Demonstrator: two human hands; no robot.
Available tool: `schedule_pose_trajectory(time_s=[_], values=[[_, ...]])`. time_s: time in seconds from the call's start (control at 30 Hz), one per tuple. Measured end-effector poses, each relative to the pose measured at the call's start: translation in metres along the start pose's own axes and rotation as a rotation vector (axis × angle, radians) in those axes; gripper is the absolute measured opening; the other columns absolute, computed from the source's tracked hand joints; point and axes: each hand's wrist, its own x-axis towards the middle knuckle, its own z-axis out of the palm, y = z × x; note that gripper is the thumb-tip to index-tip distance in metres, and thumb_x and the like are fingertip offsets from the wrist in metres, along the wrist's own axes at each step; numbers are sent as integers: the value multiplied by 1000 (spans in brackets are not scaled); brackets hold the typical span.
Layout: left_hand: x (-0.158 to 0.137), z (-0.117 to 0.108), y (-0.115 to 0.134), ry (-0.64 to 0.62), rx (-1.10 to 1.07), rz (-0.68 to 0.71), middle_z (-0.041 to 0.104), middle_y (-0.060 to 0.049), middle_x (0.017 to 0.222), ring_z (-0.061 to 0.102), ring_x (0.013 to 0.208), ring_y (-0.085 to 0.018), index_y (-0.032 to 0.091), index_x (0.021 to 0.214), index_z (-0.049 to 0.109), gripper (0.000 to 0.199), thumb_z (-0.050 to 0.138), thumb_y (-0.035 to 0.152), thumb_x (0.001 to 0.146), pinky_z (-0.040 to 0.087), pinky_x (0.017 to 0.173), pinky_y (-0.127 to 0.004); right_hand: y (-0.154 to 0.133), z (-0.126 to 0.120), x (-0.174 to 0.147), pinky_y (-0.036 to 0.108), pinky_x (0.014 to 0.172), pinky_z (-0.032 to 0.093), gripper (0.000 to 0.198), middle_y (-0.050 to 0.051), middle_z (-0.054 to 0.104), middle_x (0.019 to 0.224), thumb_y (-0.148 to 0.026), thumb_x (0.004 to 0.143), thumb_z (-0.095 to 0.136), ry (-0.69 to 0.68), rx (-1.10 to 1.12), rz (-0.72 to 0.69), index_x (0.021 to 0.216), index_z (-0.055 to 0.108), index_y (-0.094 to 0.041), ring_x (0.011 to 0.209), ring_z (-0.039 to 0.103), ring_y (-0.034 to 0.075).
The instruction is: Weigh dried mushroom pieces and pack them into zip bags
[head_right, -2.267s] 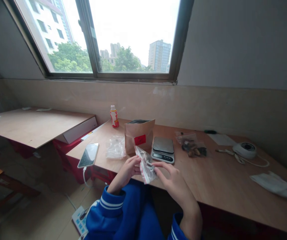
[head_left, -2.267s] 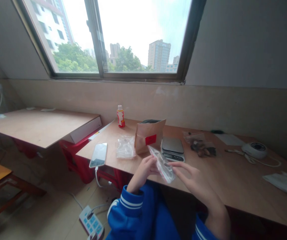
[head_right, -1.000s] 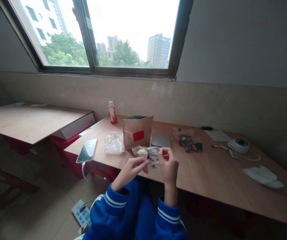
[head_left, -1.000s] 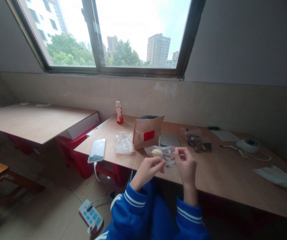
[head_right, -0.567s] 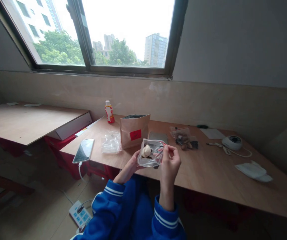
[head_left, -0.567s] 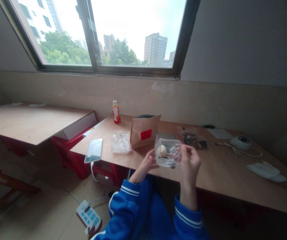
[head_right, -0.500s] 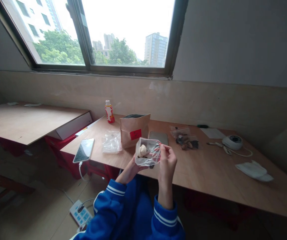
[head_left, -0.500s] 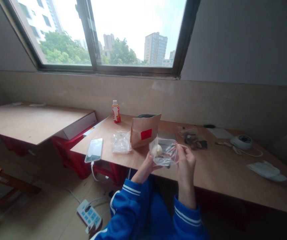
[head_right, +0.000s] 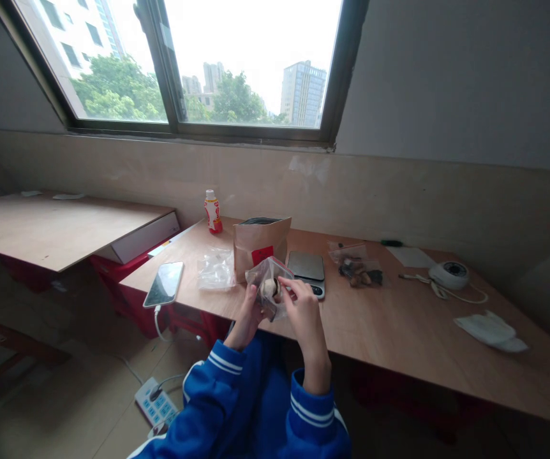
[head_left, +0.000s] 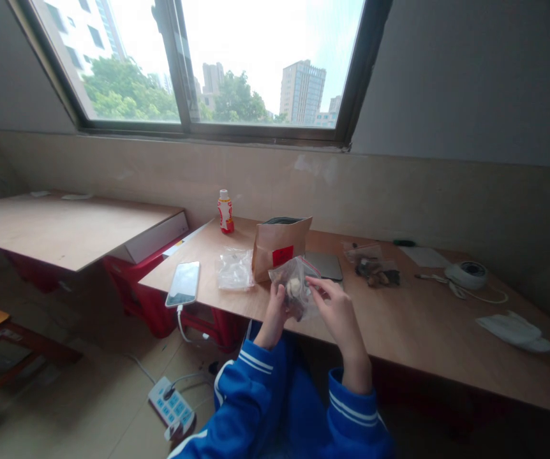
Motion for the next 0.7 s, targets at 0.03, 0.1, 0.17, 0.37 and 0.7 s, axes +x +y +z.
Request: schedule_pose_trajectory(time_s=[0.03, 0.1, 0.17, 0.37, 0.7], values=[[-1, 0, 3, -27, -10, -15, 61, -12, 125, 64, 93, -21, 26, 140, 39, 70, 48, 64, 82, 50, 67, -28, 2, 2, 0, 39, 79, 53, 25, 11, 70, 102, -33, 86, 53, -22, -24, 24, 99, 70, -21, 93, 64, 26], [-3, 2, 7, -63, -38, -33, 62, -12, 125, 64, 95, -22, 24, 139, 42, 67, 39, 65, 85, 50, 65, -28, 7, 5, -1, 40, 80, 53, 27, 11, 69, 105, -36, 84, 56, -49, -52, 77, 103, 69, -21, 92, 64, 26], [-4, 3, 10, -68, -60, -23, 62, -10, 126, 64, 92, -20, 26, 139, 42, 61, 42, 59, 87, 49, 60, -26, 9, 8, -2, 40, 82, 52, 34, 12, 66, 113, -42, 83, 59, -74, -52, 124, 108, 67, -21, 95, 64, 27], [0, 0, 8, 7, -1, -21, 62, -8, 125, 64, 86, -16, 27, 134, 50, 55, 61, 42, 82, 46, 56, -19, 10, 12, -2, 42, 93, 48, 45, 11, 62, 120, -48, 80, 60, -133, 4, 158, 117, 60, -21, 108, 60, 28], [5, -5, -6, 157, 185, 51, 60, -8, 130, 60, 112, -23, 25, 121, 62, 46, 67, 42, 79, 51, 83, -29, 20, 23, -3, 43, 91, 49, 36, 10, 61, 106, -31, 75, 62, -110, 39, 159, 108, 51, -21, 103, 61, 26]])
